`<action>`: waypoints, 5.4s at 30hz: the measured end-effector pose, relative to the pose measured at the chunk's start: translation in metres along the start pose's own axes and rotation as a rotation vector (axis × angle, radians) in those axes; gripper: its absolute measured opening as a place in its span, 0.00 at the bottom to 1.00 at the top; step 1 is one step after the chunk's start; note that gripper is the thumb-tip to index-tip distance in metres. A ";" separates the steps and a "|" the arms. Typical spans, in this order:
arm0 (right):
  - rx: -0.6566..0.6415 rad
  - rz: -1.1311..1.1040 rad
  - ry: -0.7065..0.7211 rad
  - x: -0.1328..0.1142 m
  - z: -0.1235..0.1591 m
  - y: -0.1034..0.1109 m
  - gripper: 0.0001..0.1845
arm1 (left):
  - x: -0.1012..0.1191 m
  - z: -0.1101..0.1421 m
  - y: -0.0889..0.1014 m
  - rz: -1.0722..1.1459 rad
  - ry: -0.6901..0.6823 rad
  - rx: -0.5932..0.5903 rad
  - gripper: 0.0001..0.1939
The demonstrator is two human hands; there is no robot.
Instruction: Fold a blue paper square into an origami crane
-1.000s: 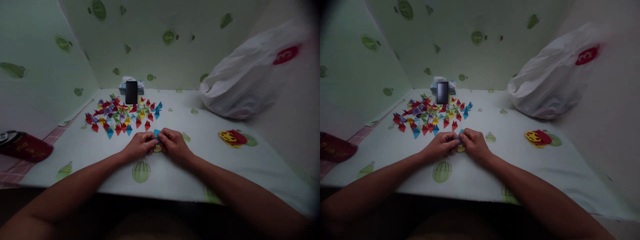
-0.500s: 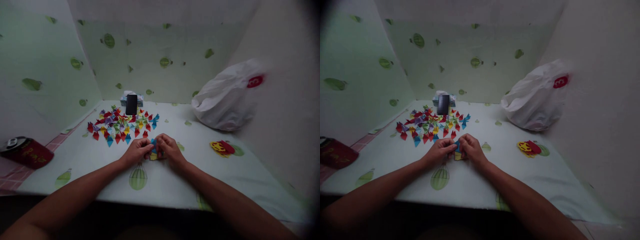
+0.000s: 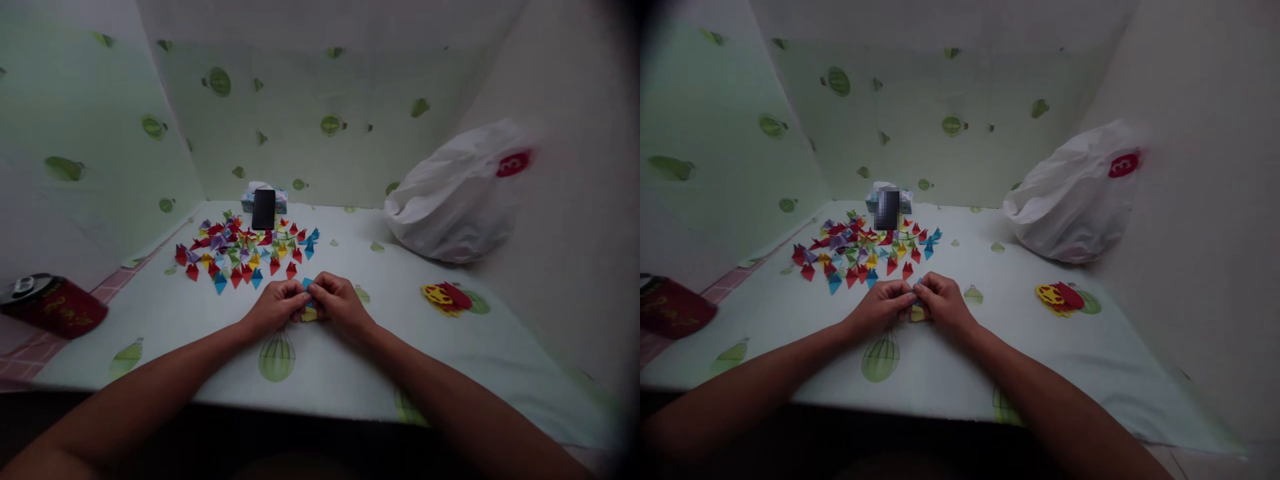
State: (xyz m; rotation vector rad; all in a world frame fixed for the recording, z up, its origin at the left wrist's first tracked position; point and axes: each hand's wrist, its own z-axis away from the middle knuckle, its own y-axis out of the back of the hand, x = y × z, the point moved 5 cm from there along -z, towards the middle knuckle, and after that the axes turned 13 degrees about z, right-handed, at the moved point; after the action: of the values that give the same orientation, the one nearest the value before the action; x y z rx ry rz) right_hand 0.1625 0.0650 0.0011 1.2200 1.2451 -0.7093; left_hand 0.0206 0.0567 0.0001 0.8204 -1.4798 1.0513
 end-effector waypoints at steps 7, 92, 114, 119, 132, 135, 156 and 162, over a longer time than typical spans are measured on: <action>-0.021 -0.039 0.006 0.003 0.002 -0.002 0.20 | 0.002 0.000 0.000 0.027 0.004 -0.022 0.18; 0.027 0.084 0.053 -0.005 0.014 0.002 0.06 | 0.006 0.002 0.012 0.152 -0.087 0.150 0.06; -0.078 -0.493 -0.251 0.000 0.015 -0.011 0.15 | 0.025 0.008 0.008 -0.446 -0.722 -0.021 0.08; -0.096 -0.545 -0.309 0.001 0.015 -0.011 0.16 | 0.027 0.009 0.006 -0.556 -0.748 -0.029 0.07; -0.070 -0.391 -0.195 -0.002 0.012 -0.003 0.09 | 0.023 0.004 0.008 -0.506 -0.639 -0.020 0.06; -0.020 -0.185 -0.069 -0.008 0.011 0.002 0.06 | 0.023 0.005 0.007 -0.506 -0.601 -0.024 0.05; 0.028 0.204 0.110 -0.016 0.015 0.002 0.06 | 0.024 0.010 0.001 -0.647 -0.622 0.006 0.07; 0.052 0.237 0.113 -0.019 0.016 0.002 0.06 | 0.023 0.010 0.000 -0.631 -0.602 0.013 0.06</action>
State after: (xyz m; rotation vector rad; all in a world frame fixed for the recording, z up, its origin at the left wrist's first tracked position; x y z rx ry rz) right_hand 0.1646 0.0469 0.0176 1.4396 1.1553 -0.5076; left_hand 0.0128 0.0489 0.0229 1.5779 -1.5247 0.3437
